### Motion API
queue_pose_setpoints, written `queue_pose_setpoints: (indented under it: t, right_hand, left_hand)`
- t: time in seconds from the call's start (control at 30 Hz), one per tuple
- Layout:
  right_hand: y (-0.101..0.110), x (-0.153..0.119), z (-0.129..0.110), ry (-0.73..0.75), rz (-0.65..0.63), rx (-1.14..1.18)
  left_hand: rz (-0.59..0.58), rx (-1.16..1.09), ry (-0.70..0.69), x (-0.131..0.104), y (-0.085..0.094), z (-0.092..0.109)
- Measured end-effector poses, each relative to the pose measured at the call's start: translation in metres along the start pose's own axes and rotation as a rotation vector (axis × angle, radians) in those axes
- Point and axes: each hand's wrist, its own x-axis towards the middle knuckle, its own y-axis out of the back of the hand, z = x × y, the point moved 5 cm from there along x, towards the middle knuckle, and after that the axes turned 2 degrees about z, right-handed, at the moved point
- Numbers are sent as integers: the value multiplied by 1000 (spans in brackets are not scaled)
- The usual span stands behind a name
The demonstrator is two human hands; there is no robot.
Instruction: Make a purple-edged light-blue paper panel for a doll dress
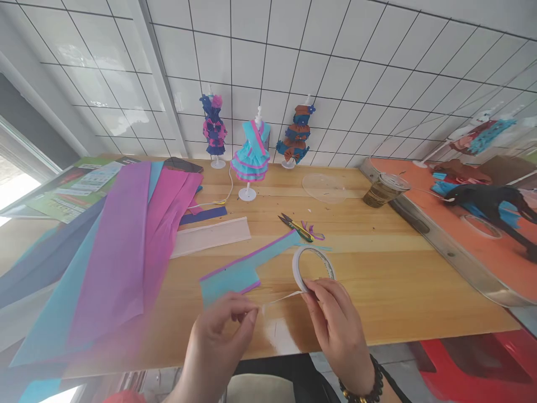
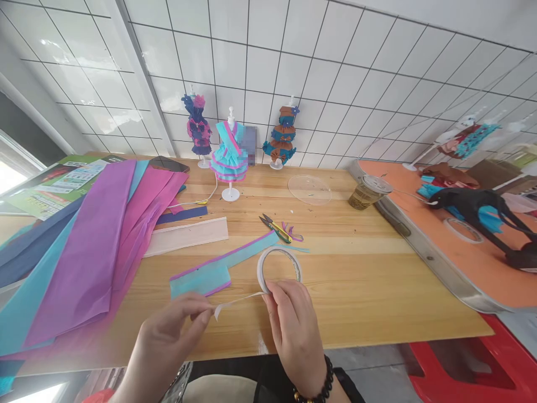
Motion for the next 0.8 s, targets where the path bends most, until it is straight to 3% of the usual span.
queue_pose_setpoints:
  t: [0.07,0.13,0.27,0.47,0.63,0.8]
  right_hand:
    - [-1,0,0,-22,-33,14]
    - [-2,-1,1,-40,-61,21]
    - [-1,-3,4,-51,-78,14]
    - [-7,-8,13,-71,-138,10]
    - [-11,-8,11,-96,-233,78]
    - [-5,0,-4,-147,-227,261]
  left_hand:
    - [-23,-133,286,-2,-2,-9]
    - [-59,-247,479,-4,-5,-15]
    - [-136,-414,704,-6,-11,-23]
    - [-245,-481,776,-9,-20,-28]
    - [-209,-412,730,-11,-24,-27]
    - [-220,-407,699,-11,-26,-25]
